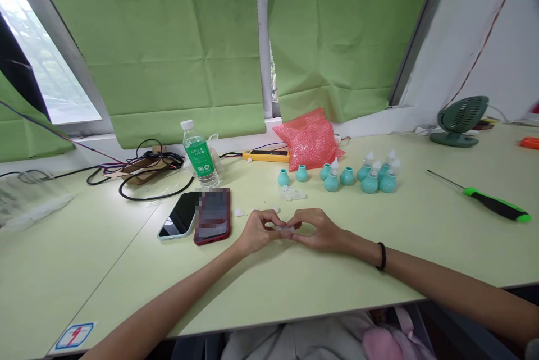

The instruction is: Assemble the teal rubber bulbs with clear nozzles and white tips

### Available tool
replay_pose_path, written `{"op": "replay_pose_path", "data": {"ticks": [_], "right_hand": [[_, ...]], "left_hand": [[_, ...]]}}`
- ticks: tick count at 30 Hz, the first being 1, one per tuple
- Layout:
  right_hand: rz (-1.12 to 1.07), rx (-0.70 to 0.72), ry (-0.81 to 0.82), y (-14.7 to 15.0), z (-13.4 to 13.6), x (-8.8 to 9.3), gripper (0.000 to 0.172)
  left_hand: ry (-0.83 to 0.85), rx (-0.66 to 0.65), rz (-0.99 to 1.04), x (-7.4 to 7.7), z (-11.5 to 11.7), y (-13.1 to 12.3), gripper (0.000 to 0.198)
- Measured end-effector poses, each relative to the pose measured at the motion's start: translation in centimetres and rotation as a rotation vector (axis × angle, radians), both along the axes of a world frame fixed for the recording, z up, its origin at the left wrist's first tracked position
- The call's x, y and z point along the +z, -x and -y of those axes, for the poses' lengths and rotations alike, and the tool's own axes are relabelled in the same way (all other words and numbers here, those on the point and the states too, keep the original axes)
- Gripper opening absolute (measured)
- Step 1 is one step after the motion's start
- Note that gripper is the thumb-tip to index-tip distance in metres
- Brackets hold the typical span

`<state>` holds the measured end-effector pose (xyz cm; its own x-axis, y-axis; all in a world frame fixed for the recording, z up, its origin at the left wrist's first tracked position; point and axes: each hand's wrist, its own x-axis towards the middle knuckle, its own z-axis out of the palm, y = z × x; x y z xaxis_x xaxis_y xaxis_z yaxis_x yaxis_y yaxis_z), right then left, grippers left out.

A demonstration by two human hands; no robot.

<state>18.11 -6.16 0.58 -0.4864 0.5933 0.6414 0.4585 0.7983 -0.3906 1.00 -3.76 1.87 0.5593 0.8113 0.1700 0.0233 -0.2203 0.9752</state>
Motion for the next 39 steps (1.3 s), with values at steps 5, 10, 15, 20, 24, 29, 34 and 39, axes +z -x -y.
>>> {"op": "replay_pose_path", "data": {"ticks": [5,10,15,20,24,29,34,39], "right_hand": [[0.043,0.025,-0.131,-0.1,-0.1,0.3,0.012],[0.148,0.013,-0.262,-0.6,-0.3,0.9,0.019],[0.246,0.009,-0.308,-1.0,-0.5,1.4,0.025],[0.203,0.010,-0.259,-1.4,-0.6,1.9,0.031],[0.191,0.009,-0.235,-1.3,-0.6,1.8,0.031],[0.189,-0.038,-0.196,-1.4,-1.0,1.7,0.032],[0.166,-0.311,-0.140,-1.5,-4.4,4.0,0.042],[0.513,-0.760,0.113,-0.8,-9.6,6.4,0.056]], "left_hand": [[-0.010,-0.011,-0.008,0.2,0.3,0.1,0.022],[-0.002,-0.071,-0.026,0.2,0.5,0.0,0.029],[0.026,-0.037,-0.041,-0.2,0.3,0.0,0.025],[0.026,0.026,-0.046,-0.6,0.1,0.2,0.025],[-0.008,0.045,-0.050,-0.4,0.4,0.1,0.026],[0.009,0.041,-0.024,-0.3,0.5,0.0,0.029],[0.008,0.062,0.004,-0.1,0.3,-0.1,0.028],[-0.030,0.017,0.004,0.3,0.4,0.0,0.042]]}}
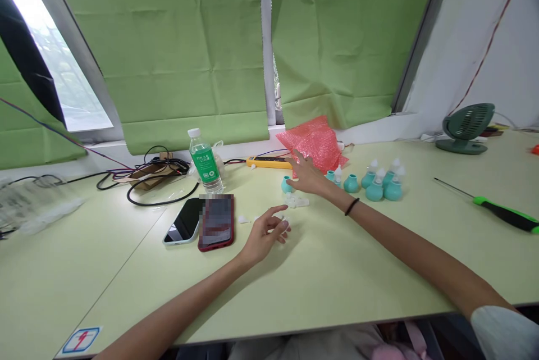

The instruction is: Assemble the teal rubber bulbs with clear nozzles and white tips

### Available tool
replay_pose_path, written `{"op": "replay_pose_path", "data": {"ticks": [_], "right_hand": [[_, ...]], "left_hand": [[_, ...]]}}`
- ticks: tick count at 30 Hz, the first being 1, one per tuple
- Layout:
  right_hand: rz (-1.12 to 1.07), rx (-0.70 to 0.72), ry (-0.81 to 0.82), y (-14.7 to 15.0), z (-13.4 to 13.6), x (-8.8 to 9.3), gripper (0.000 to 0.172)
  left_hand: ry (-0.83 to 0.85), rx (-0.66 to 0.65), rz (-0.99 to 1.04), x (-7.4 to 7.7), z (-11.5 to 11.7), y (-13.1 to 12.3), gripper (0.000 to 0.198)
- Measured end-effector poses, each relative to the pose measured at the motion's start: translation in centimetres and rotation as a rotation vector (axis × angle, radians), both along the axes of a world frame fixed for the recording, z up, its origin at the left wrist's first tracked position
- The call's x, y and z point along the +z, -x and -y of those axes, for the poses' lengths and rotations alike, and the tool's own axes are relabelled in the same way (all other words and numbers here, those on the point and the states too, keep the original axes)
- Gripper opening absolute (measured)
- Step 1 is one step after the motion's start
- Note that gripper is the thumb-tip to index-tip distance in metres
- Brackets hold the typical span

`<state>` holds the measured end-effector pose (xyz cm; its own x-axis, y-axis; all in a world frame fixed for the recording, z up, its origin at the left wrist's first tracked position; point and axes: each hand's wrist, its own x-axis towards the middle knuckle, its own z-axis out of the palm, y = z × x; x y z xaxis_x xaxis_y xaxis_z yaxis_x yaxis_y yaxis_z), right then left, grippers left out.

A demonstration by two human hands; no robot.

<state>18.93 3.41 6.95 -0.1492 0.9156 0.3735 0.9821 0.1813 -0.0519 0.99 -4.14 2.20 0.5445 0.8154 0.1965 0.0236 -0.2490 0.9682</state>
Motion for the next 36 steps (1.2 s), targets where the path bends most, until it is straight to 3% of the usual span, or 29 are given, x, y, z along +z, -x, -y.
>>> {"op": "replay_pose_path", "data": {"ticks": [2,4,7,11,15,19,22,26,30,36], "right_hand": [[0.087,-0.107,0.142,0.2,-1.5,-0.1,0.057],[0.114,-0.120,0.207,0.1,-2.4,-0.6,0.049],[0.116,-0.096,0.212,-0.4,-2.8,-1.7,0.038],[0.086,-0.075,0.115,-1.5,-2.3,-2.1,0.035],[0.026,-0.015,0.030,-2.0,-0.4,-1.0,0.025],[-0.033,0.191,0.078,-1.9,3.3,0.0,0.014],[-0.110,0.381,0.188,-1.6,6.1,-1.0,0.017],[-0.297,0.634,0.234,-1.0,8.4,-3.4,0.023],[-0.332,0.630,0.197,-0.2,9.3,-4.3,0.015],[-0.460,0.565,-0.035,0.3,9.5,-4.7,0.011]], "left_hand": [[-0.034,0.007,-0.001,0.0,0.0,0.1,0.042],[-0.047,0.010,0.005,-0.1,-0.1,0.1,0.039],[-0.051,0.020,0.023,-0.1,-0.2,0.1,0.031],[-0.093,0.110,0.036,0.0,-0.2,0.2,0.030],[-0.093,0.210,0.046,0.1,-0.3,0.4,0.040],[-0.056,0.245,0.109,0.3,-0.5,0.4,0.033],[-0.021,0.251,0.191,0.8,-0.7,0.5,0.030],[0.132,0.143,0.251,1.1,-0.8,0.7,0.032],[0.239,0.042,0.228,1.0,-0.7,0.8,0.031],[0.166,0.061,0.178,1.2,-0.5,0.6,0.028]]}}
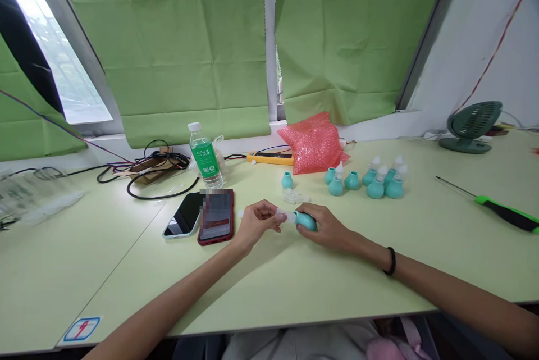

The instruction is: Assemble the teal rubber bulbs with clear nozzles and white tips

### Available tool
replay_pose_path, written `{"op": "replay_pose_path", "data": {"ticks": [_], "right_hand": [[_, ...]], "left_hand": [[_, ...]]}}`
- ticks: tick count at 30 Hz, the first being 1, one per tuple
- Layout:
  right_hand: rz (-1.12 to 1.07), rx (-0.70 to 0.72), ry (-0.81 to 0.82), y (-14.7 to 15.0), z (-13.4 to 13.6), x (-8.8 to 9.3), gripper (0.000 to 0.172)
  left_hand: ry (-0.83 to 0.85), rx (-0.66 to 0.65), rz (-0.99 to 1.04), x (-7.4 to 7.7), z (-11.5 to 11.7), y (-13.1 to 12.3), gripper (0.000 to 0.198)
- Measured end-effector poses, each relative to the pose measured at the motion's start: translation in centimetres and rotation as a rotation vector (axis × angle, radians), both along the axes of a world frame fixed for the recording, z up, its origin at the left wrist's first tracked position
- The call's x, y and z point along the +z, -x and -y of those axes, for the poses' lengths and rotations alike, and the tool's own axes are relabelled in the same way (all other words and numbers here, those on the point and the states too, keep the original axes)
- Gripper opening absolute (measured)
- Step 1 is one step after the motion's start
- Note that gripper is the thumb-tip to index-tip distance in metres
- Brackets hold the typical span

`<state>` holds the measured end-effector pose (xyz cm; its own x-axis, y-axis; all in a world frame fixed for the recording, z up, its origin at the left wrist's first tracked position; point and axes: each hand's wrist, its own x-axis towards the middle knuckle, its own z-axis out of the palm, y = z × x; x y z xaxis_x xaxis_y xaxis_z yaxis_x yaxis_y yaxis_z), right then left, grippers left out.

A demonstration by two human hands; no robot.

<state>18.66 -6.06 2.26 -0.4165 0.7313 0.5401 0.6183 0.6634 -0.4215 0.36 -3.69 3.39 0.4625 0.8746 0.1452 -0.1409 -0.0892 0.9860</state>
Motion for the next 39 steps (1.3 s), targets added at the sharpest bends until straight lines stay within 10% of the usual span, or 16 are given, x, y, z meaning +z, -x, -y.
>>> {"op": "replay_pose_path", "data": {"ticks": [11,24,33,39], "right_hand": [[0.013,0.005,-0.104,0.7,1.0,-0.1,0.010],[0.155,-0.040,-0.260,0.5,0.8,-1.1,0.010],[0.419,-0.073,-0.604,0.2,1.4,-0.6,0.015],[0.273,-0.028,-0.283,0.5,1.2,-0.9,0.008]], "left_hand": [[-0.116,-0.058,-0.062,-0.2,0.2,-0.1,0.026],[-0.827,-0.131,-0.841,-0.1,1.4,0.5,0.028],[-0.682,-0.439,-0.837,0.9,1.6,0.7,0.037],[-0.762,-0.317,-0.896,0.4,1.8,0.5,0.034]]}}
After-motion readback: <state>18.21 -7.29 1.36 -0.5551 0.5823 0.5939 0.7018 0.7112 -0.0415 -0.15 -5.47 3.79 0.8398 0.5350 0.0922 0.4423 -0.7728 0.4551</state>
